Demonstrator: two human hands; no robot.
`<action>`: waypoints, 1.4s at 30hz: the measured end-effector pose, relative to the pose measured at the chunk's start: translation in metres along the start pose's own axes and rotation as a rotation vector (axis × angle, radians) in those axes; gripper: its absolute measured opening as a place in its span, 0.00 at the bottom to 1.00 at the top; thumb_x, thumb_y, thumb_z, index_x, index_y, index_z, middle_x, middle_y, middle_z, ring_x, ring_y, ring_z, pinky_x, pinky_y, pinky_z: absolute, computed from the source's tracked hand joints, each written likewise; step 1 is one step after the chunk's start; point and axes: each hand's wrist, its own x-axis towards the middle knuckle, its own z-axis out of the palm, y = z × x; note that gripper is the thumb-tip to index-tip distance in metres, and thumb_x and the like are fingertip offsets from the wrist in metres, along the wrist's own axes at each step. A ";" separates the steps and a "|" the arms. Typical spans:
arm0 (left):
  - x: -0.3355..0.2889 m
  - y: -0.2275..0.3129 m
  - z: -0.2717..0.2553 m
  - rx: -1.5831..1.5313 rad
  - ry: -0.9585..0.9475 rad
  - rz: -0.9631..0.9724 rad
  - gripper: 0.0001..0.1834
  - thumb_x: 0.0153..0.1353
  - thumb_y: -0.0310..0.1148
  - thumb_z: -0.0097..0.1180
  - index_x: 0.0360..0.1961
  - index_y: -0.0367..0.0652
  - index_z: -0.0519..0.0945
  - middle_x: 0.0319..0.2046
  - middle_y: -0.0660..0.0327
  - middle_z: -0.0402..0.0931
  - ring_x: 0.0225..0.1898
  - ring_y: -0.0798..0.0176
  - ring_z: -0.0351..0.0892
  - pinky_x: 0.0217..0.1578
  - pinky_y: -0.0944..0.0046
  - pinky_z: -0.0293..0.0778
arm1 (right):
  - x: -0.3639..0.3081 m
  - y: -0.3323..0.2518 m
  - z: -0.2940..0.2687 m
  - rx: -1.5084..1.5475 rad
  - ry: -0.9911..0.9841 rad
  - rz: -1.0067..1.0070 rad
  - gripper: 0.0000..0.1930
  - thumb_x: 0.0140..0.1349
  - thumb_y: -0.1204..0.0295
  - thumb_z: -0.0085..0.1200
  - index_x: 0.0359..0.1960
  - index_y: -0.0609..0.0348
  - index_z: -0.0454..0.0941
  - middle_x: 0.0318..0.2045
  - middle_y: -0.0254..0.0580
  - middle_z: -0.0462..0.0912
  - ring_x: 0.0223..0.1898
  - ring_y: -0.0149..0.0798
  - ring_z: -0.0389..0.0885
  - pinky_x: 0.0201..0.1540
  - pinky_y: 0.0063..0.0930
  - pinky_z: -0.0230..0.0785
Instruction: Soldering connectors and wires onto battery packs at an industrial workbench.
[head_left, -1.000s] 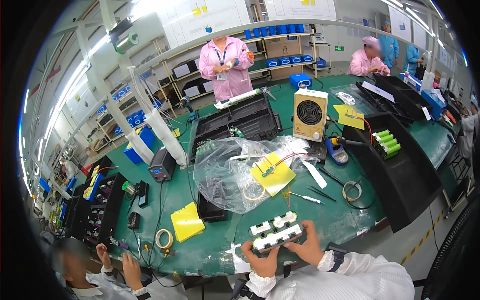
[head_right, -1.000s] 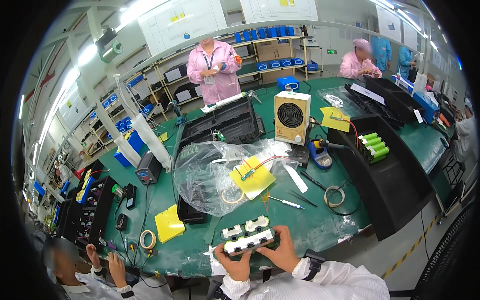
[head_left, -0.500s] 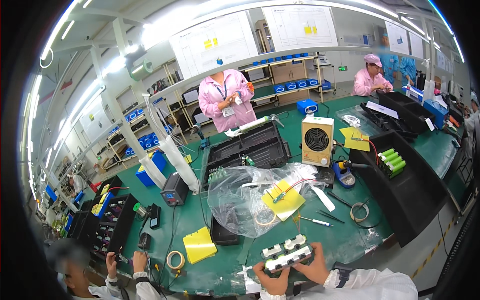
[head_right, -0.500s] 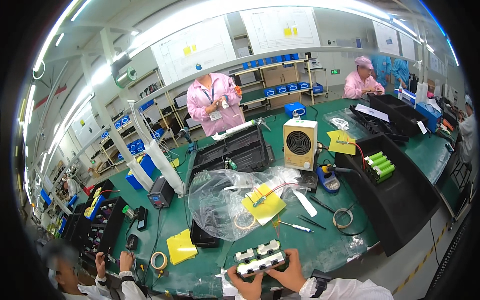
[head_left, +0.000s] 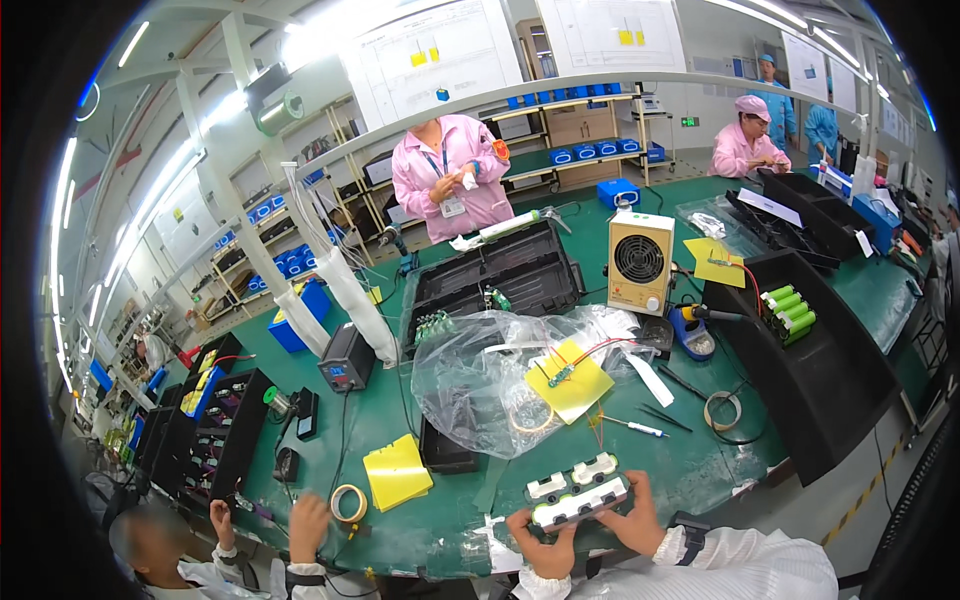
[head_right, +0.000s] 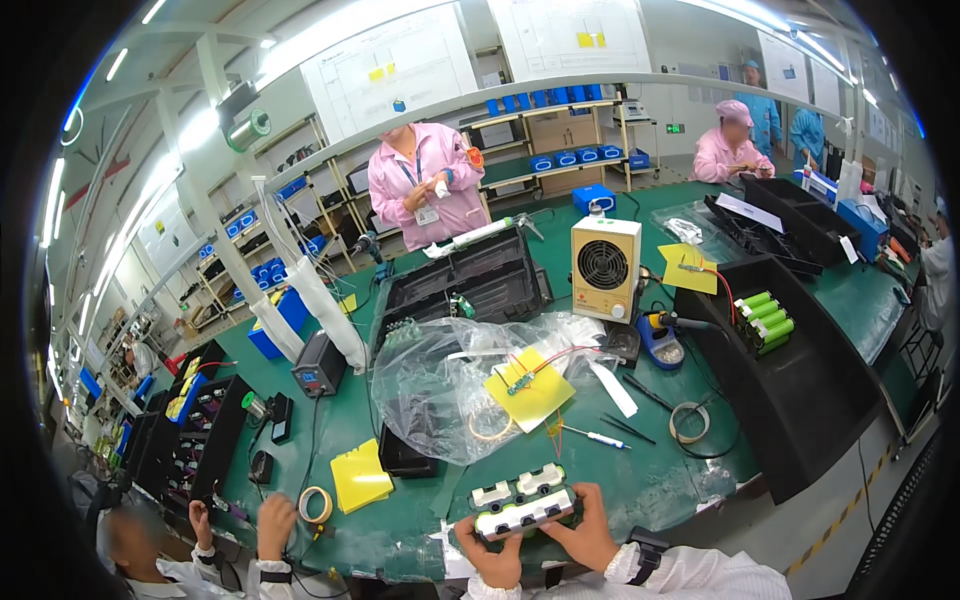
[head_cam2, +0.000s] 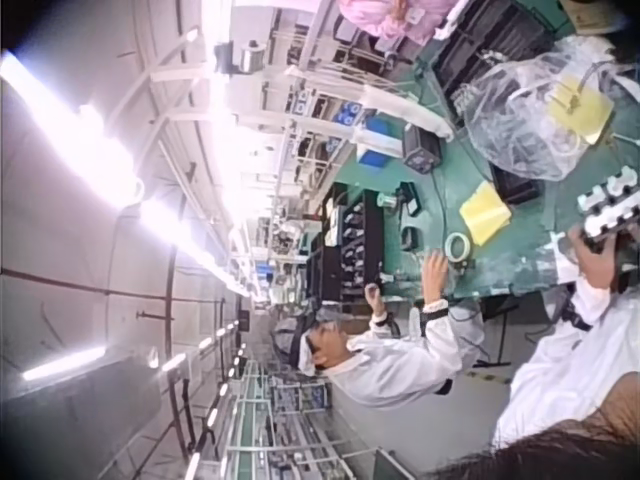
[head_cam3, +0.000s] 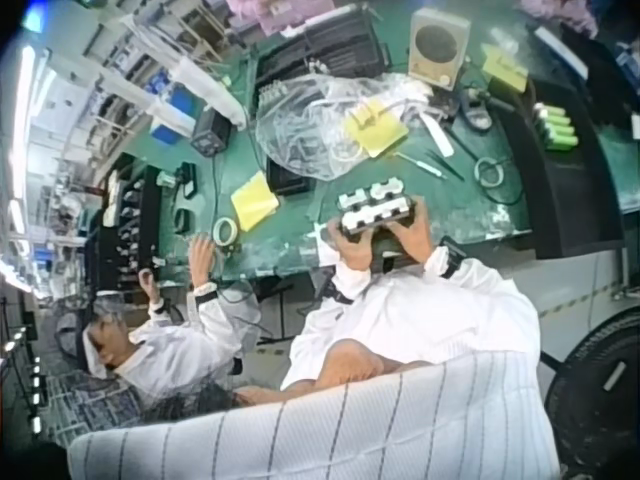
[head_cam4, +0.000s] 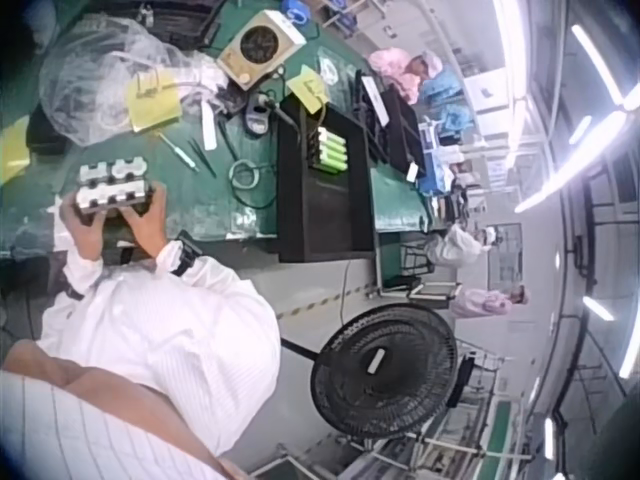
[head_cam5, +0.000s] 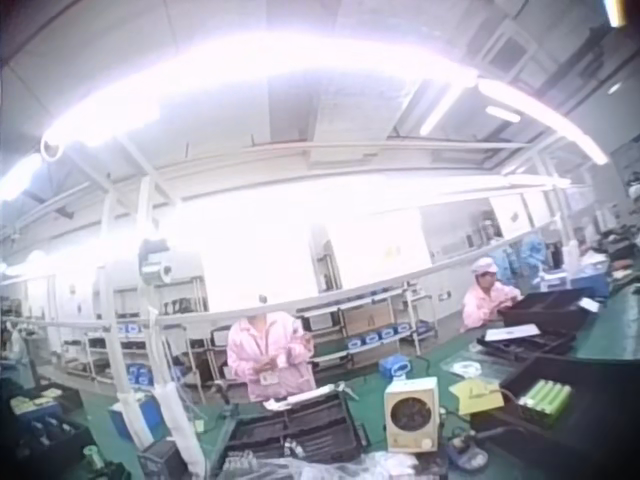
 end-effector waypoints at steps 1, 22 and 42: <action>0.000 0.000 0.000 -0.006 0.005 -0.014 0.35 0.48 0.31 0.74 0.53 0.37 0.64 0.46 0.57 0.65 0.49 0.61 0.68 0.54 0.59 0.65 | 0.000 0.001 -0.001 -0.003 -0.010 0.020 0.33 0.48 0.71 0.71 0.52 0.65 0.63 0.47 0.48 0.66 0.50 0.44 0.69 0.54 0.35 0.63; 0.000 -0.004 -0.009 -0.081 0.017 -0.011 0.28 0.56 0.37 0.68 0.51 0.36 0.68 0.44 0.59 0.67 0.47 0.63 0.68 0.53 0.62 0.64 | 0.007 -0.010 -0.028 0.028 -0.098 -0.081 0.19 0.62 0.72 0.60 0.52 0.63 0.73 0.46 0.46 0.74 0.46 0.40 0.74 0.51 0.31 0.68; -0.001 -0.021 -0.015 -0.271 0.040 -0.056 0.16 0.69 0.37 0.55 0.44 0.32 0.74 0.45 0.54 0.70 0.44 0.63 0.71 0.47 0.65 0.67 | 0.024 -0.001 -0.053 0.291 -0.347 0.069 0.14 0.66 0.74 0.56 0.52 0.65 0.75 0.50 0.42 0.75 0.48 0.33 0.75 0.51 0.27 0.71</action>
